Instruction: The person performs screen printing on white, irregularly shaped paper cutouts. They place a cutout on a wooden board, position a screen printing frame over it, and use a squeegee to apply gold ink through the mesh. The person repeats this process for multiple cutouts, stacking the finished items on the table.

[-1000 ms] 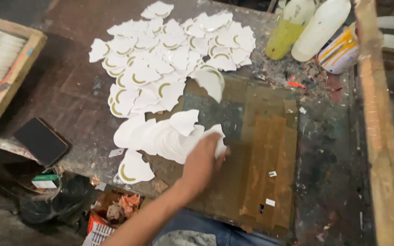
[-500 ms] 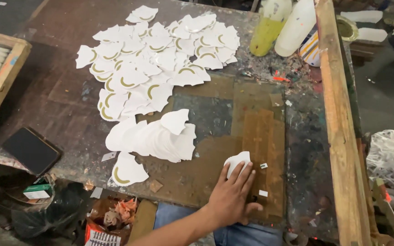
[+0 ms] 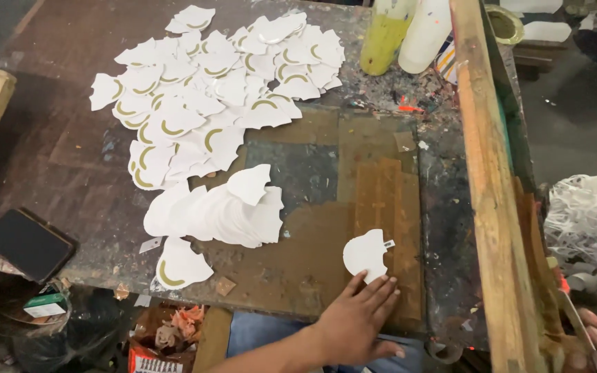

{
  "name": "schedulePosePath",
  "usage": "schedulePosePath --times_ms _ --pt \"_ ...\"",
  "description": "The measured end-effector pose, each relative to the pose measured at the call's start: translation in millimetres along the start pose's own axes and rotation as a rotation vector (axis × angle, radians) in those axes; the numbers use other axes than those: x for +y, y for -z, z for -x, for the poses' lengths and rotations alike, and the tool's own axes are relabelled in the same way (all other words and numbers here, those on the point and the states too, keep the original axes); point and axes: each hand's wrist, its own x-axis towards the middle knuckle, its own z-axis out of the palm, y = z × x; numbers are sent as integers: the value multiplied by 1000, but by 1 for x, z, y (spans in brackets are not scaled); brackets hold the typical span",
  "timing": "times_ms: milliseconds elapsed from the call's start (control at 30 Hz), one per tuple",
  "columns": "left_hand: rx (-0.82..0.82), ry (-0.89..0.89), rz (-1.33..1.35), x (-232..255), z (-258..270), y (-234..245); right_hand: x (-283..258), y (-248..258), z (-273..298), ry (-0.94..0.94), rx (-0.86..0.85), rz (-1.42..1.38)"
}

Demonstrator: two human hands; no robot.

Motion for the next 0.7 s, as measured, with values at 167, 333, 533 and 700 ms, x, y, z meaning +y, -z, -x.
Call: schedulePosePath --times_ms 167,333,533,700 --pt "122 74 368 -12 5 80 190 -35 63 1 42 -27" --pt "357 394 985 -2 13 146 -90 -126 -136 -76 389 88" --pt "279 572 1163 6 16 149 -45 -134 -122 174 318 159" --pt "235 127 1019 7 -2 127 135 -53 11 152 165 192"
